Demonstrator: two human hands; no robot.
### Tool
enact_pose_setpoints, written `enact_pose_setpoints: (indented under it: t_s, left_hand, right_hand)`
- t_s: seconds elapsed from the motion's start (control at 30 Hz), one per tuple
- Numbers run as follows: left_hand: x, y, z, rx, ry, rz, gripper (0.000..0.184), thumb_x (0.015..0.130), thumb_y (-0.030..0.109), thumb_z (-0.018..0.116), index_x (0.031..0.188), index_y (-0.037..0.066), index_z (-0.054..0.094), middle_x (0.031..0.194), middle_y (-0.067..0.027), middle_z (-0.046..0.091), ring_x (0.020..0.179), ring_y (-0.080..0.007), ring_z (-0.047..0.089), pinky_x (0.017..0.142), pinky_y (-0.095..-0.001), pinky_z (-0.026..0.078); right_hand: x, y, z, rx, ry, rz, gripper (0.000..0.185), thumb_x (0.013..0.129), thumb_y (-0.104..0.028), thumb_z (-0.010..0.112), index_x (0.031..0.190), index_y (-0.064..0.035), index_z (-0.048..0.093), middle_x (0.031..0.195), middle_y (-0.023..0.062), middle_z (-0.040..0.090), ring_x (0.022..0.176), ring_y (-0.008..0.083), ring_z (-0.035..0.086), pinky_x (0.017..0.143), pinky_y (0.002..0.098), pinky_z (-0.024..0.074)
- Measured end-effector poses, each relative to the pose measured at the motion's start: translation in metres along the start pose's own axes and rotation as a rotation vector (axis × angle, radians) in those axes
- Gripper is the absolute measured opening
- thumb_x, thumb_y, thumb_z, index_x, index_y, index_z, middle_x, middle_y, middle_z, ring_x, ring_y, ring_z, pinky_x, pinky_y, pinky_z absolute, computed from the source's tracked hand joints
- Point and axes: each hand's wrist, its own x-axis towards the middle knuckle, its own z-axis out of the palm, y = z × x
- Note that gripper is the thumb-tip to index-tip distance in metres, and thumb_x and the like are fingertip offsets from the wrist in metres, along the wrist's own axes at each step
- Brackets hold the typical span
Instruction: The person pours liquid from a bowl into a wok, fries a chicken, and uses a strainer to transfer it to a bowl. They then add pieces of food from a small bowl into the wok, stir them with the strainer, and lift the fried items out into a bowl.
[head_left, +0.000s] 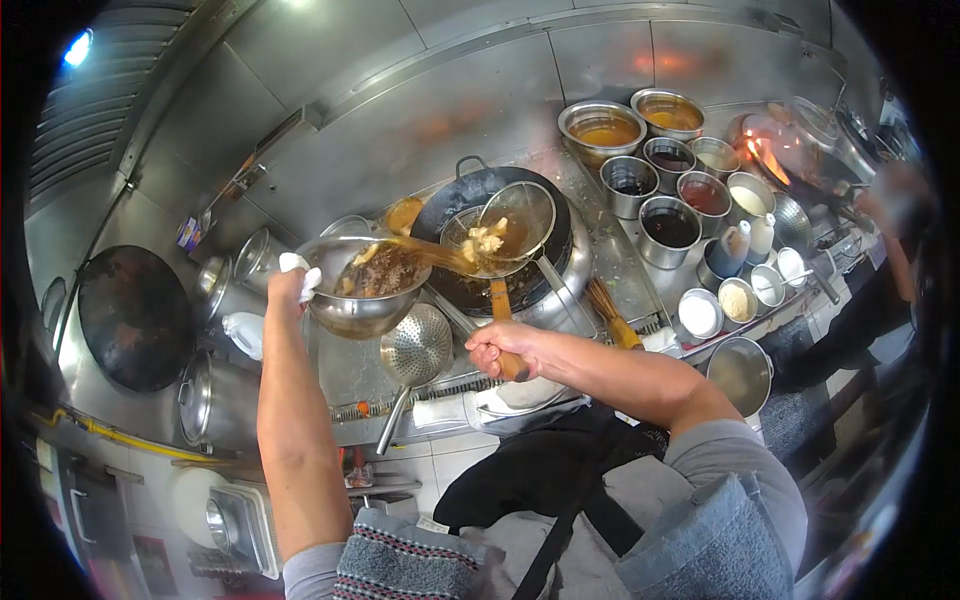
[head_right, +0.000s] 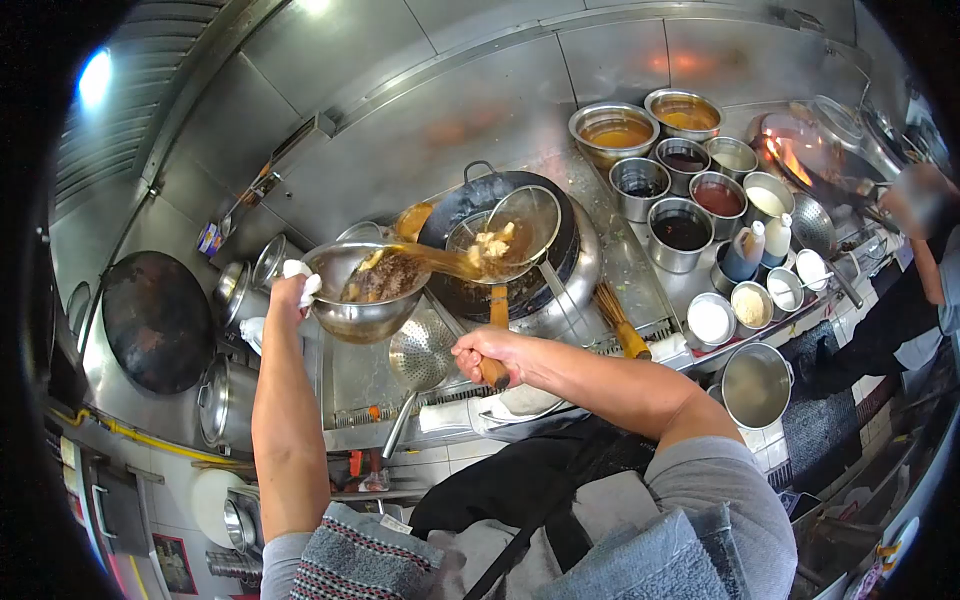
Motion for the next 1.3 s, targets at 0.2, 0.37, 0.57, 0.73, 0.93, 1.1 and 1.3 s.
enact_pose_setpoints:
  t_s: [0.2,0.37,0.57,0.73,0.93,1.1,1.3]
  left_hand:
    - [0.004,-0.008,0.002,0.088,-0.007,-0.037,0.025,0.080,0.014,0.061,0.100,0.000,0.063,0.075,-0.0093,0.064,0.052,-0.0190,0.059,0.037,-0.0341,0.039]
    - [0.008,-0.009,0.002,0.033,-0.018,-0.028,0.027,0.078,0.012,0.061,0.101,-0.003,0.065,0.078,-0.0112,0.065,0.057,-0.0209,0.062,0.042,-0.0352,0.042]
    - [0.006,-0.005,0.004,-0.026,0.010,-0.098,0.017,0.083,0.015,0.061,0.094,0.003,0.066,0.073,-0.0060,0.064,0.051,-0.0169,0.058,0.037,-0.0311,0.039]
    - [0.012,-0.002,0.003,-0.033,-0.028,-0.095,0.029,0.081,0.008,0.060,0.105,-0.007,0.063,0.088,-0.0129,0.066,0.067,-0.0228,0.066,0.047,-0.0342,0.048]
    - [0.021,0.005,0.005,-0.035,-0.050,-0.057,0.030,0.078,0.004,0.061,0.105,-0.008,0.061,0.087,-0.0132,0.066,0.068,-0.0229,0.066,0.049,-0.0351,0.048]
    - [0.035,0.017,0.009,0.029,-0.116,0.044,0.031,0.075,0.005,0.062,0.104,-0.006,0.061,0.084,-0.0133,0.065,0.062,-0.0220,0.064,0.046,-0.0354,0.046]
    - [0.083,0.003,0.036,0.158,-0.130,0.170,0.039,0.073,0.013,0.066,0.108,-0.005,0.060,0.090,-0.0165,0.066,0.069,-0.0252,0.066,0.050,-0.0380,0.049]
  right_hand:
    - [0.009,0.006,-0.014,0.113,-0.059,0.058,0.030,0.093,-0.013,0.047,0.065,-0.0153,0.039,0.056,-0.0078,0.038,0.044,0.0034,0.037,0.044,0.0202,0.0376]
    - [0.013,0.004,-0.015,0.132,-0.055,0.060,0.031,0.092,-0.013,0.047,0.063,-0.0151,0.038,0.056,-0.0064,0.039,0.044,0.0039,0.036,0.043,0.0205,0.0382]
    - [0.020,0.013,-0.019,0.077,-0.032,0.023,0.029,0.093,-0.014,0.048,0.065,-0.0143,0.039,0.056,-0.0061,0.038,0.045,0.0035,0.037,0.043,0.0213,0.0381]
    - [0.037,0.024,-0.024,0.011,0.050,0.028,0.031,0.093,-0.015,0.050,0.064,-0.0148,0.038,0.055,-0.0060,0.039,0.045,0.0036,0.038,0.043,0.0227,0.0383]
    - [0.039,0.052,-0.054,-0.298,0.140,-0.022,0.024,0.087,-0.007,0.054,0.066,-0.0052,0.044,0.053,0.0030,0.044,0.042,0.0147,0.046,0.038,0.0296,0.0398]
    - [-0.032,0.067,-0.032,-1.075,0.459,0.031,0.022,0.087,-0.009,0.055,0.102,-0.0011,0.041,0.060,0.0093,0.050,0.044,0.0193,0.051,0.040,0.0340,0.0435]
    - [-0.110,0.088,-0.005,-1.416,0.555,0.025,0.034,0.089,-0.009,0.055,0.117,-0.0016,0.037,0.064,0.0109,0.054,0.045,0.0192,0.053,0.043,0.0354,0.0436]
